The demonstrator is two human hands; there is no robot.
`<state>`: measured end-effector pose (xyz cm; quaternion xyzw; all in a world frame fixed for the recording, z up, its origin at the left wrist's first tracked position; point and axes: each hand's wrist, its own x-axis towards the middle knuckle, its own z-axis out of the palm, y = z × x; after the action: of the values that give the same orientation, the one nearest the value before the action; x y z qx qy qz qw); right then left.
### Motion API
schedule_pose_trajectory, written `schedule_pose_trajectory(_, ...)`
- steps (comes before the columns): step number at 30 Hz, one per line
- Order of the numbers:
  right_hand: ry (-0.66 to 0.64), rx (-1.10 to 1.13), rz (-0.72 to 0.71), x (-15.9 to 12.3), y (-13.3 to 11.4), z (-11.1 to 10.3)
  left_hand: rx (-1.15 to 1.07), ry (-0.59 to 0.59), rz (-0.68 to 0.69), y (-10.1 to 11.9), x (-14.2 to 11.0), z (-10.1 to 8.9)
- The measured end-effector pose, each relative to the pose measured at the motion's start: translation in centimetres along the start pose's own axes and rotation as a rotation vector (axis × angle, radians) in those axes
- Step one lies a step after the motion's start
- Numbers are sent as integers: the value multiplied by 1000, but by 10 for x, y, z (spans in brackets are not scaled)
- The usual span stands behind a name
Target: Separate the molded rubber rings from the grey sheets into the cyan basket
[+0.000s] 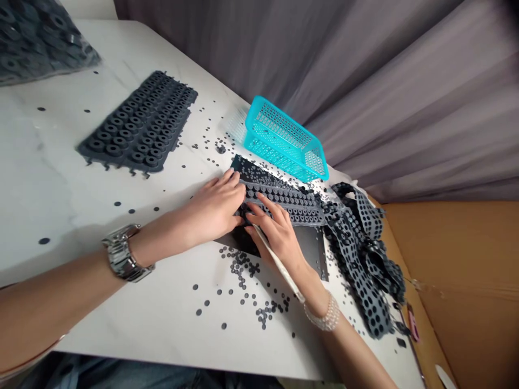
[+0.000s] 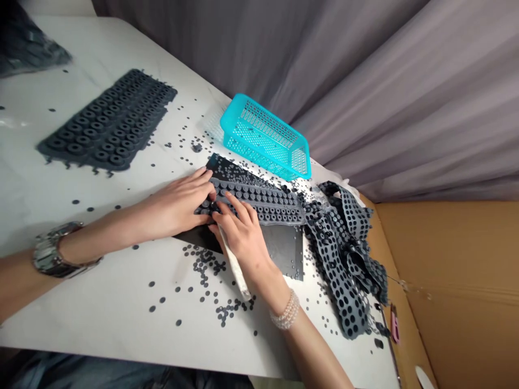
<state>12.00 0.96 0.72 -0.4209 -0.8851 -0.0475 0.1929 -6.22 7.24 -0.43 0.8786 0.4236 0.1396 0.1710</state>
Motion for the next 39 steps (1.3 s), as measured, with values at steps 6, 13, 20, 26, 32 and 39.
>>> schedule_pose_trajectory(6, -34, -35, -48, -1, 0, -1, -15, 26, 13, 2, -2, 1)
schedule_pose_trajectory(13, -50, -60, -36, 2, -2, 1, -4, 25, 9, 3, -2, -1)
schedule_pose_trajectory(20, -25, 20, 21, 2, -3, -4, -18, 11, 13, 2, -2, -1)
schedule_pose_trajectory(26, -46, -30, -22, 2, 0, 0, 21, -19, -15, 6, -2, -4)
schedule_pose_trajectory(32, -121, -82, -21, 8, -4, 4, 21, -3, 1, 6, -2, -4)
schedule_pose_trajectory(39, 249, -85, 240, 7, 10, -1, 17, 25, 21, 0, -2, 0)
